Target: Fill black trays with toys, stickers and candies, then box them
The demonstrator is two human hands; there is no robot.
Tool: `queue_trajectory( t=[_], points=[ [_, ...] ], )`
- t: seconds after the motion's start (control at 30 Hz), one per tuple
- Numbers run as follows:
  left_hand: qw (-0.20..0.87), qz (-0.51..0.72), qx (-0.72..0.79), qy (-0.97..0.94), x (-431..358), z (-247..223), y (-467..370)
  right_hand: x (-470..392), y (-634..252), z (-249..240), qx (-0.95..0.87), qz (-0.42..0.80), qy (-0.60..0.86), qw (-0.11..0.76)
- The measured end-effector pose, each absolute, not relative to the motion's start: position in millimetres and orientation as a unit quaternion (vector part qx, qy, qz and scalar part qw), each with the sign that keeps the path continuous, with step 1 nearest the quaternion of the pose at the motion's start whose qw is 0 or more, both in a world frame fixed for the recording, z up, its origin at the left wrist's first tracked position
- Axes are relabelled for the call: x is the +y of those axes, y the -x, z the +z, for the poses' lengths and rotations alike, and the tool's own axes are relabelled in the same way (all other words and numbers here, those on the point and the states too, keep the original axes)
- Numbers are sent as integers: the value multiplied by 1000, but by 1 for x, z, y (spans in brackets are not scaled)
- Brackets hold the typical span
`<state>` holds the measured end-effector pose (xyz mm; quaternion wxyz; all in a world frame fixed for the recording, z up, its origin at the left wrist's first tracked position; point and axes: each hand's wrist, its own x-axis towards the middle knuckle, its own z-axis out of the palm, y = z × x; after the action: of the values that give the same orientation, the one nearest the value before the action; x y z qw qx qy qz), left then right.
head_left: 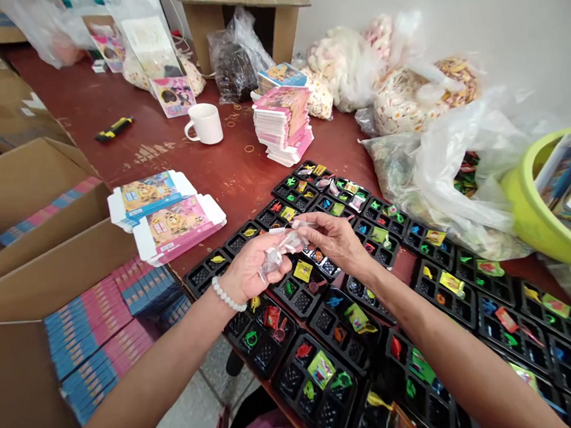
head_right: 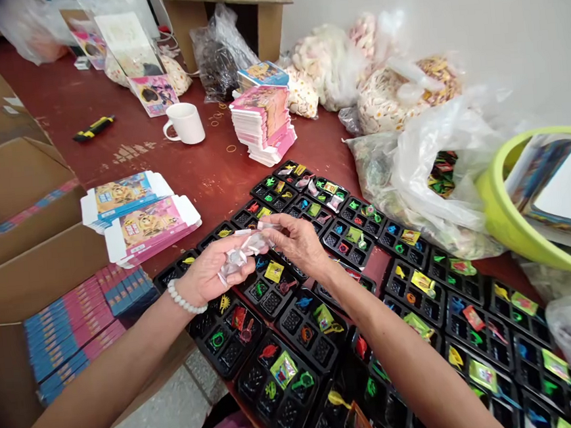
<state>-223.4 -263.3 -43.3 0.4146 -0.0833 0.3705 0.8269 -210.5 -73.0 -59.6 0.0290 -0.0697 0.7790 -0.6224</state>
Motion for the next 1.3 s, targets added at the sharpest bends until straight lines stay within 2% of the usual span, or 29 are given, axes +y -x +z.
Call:
queue_trajectory(
  t=[0.13, 0.2, 0.3, 0.4, 0.57, 0.8, 1.0, 1.13, 1.3],
  points=[
    [398, 827, 381, 114, -257, -42, 230, -73, 216, -55, 816, -568, 105, 9],
    [402, 827, 372, 124, -254, -42, 234, -77, 218, -53, 843, -518, 138, -30],
    [400, 833, 358, 135, -250, -40, 238, -82, 219, -54, 863, -487, 116, -59],
    [388, 840, 350, 145, -249, -39, 240, -84, 220, -60, 857, -510, 72, -26],
    [373, 849, 347, 140, -249, -40, 239, -84, 221, -69, 819, -569, 76, 14],
    [346, 844, 372, 173, -249, -37, 253, -80, 249, -67, 786, -617, 34, -15],
    [311, 834, 397, 225, -267, -32, 257, -73, 328, -72, 899, -423, -32, -111],
    [294, 839, 401, 222, -283, -28, 245, -89, 362, -81, 923, -367, -49, -101],
    [284, 840, 404, 223, -301, -26, 230, -87, 357, -82, 947, -305, -28, -93]
  ],
)
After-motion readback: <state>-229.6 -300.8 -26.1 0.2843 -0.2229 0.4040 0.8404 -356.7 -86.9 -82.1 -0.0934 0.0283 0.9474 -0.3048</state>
